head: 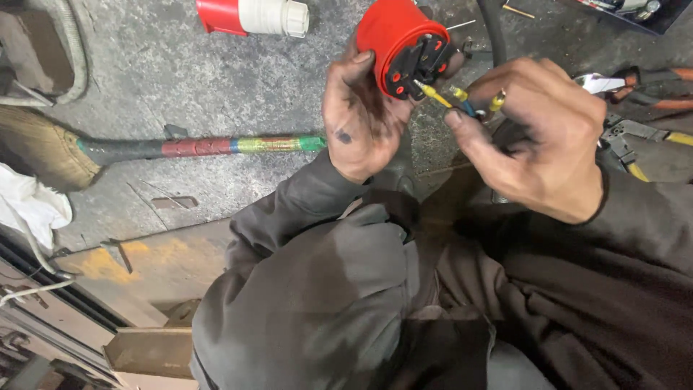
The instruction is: The person strips the ends of several colored wires, inserts them into the terminals of a red industrial plug, and tightens each terminal with a screwdriver. The person then attaches a white connector housing to the red plug body and gives a final tightening.
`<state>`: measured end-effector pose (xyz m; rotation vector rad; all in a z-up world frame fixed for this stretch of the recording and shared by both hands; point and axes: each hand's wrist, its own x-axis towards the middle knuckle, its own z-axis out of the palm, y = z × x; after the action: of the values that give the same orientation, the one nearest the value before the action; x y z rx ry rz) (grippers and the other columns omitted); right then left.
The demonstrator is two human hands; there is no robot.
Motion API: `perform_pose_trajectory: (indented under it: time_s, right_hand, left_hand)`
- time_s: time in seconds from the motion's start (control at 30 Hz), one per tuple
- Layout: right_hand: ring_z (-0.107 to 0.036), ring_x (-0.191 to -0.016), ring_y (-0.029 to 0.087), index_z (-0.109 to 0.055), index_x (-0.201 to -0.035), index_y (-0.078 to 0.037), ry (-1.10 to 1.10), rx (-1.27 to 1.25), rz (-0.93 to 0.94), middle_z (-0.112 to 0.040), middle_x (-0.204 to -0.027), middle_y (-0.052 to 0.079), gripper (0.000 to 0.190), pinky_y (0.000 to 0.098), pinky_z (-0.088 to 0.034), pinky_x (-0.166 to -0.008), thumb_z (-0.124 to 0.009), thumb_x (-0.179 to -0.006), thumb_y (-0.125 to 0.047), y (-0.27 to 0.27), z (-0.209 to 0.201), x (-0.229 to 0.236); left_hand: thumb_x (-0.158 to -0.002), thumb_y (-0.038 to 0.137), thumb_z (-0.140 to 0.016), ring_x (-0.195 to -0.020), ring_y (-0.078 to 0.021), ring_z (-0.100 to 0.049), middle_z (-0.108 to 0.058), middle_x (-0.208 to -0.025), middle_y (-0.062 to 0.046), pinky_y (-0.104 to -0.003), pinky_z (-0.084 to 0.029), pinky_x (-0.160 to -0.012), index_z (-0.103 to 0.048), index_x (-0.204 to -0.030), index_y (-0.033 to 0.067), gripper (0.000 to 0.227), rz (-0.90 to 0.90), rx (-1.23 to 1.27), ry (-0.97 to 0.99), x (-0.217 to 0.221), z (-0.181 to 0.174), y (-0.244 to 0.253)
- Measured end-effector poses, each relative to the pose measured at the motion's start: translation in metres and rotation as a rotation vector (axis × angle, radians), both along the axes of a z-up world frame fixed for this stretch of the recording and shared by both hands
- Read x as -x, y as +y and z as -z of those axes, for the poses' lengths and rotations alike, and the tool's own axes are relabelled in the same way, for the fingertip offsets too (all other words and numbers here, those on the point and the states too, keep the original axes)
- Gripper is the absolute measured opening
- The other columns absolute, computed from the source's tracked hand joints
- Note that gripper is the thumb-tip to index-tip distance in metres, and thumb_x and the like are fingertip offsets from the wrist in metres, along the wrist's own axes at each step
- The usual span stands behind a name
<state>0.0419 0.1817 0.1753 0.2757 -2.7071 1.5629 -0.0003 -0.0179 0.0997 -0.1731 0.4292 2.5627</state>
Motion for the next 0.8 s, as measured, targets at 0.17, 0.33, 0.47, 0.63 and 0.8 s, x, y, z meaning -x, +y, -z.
perform_pose_trajectory:
  time_s: [0.17,0.33,0.47,0.63,0.8]
  right_hand:
    - [-0.051,-0.077,0.03,-0.07,-0.098,0.015,0.008,0.005,-0.008,-0.072,-0.103,0.025,0.017,0.0389,-0.041,-0.076,-0.083,-0.087,0.01,-0.001,0.0,0.0]
    - [-0.048,-0.072,0.027,-0.071,-0.095,0.013,0.009,-0.005,-0.03,-0.071,-0.101,0.024,0.017,0.0369,-0.037,-0.075,-0.084,-0.087,0.006,0.001,-0.001,0.0]
    - [-0.049,-0.077,0.029,-0.072,-0.098,0.011,0.004,-0.031,-0.017,-0.07,-0.103,0.022,0.018,0.0379,-0.039,-0.077,-0.085,-0.087,0.005,0.002,-0.003,0.0]
    - [-0.054,-0.08,0.031,-0.073,-0.1,0.011,0.044,-0.09,-0.048,-0.068,-0.1,0.019,0.016,0.0402,-0.042,-0.08,-0.085,-0.091,0.008,0.003,-0.007,0.003]
    - [-0.055,-0.08,0.03,-0.069,-0.099,0.017,-0.017,0.026,0.015,-0.068,-0.103,0.025,0.017,0.0377,-0.043,-0.074,-0.083,-0.09,0.013,0.0,-0.004,0.002]
  left_hand:
    - [-0.114,0.014,-0.046,-0.129,-0.0304,-0.067,-0.062,-0.147,-0.017,-0.044,-0.053,-0.115,-0.047,-0.157,0.0055,0.044,-0.043,0.091,-0.066,-0.012,0.021,-0.008]
    - [-0.105,0.013,-0.051,-0.094,-0.0214,-0.069,-0.064,-0.133,-0.017,-0.028,-0.058,-0.079,-0.04,-0.16,0.0075,0.056,-0.074,0.272,-0.073,-0.011,0.018,-0.005]
    - [-0.105,0.009,-0.05,-0.097,-0.0208,-0.067,-0.059,-0.137,-0.016,-0.029,-0.057,-0.08,-0.04,-0.161,0.0108,0.057,-0.064,0.303,-0.063,-0.01,0.018,-0.004]
    - [-0.096,0.012,-0.054,-0.116,-0.0312,-0.066,-0.055,-0.144,-0.022,-0.042,-0.056,-0.1,-0.034,-0.163,0.0084,0.07,-0.09,0.514,0.058,-0.01,0.001,0.006]
    - [-0.102,0.013,-0.056,-0.12,-0.0433,-0.075,-0.051,-0.151,-0.022,-0.054,-0.067,-0.11,-0.023,-0.165,0.0187,0.072,-0.028,0.511,0.127,-0.006,-0.009,0.008]
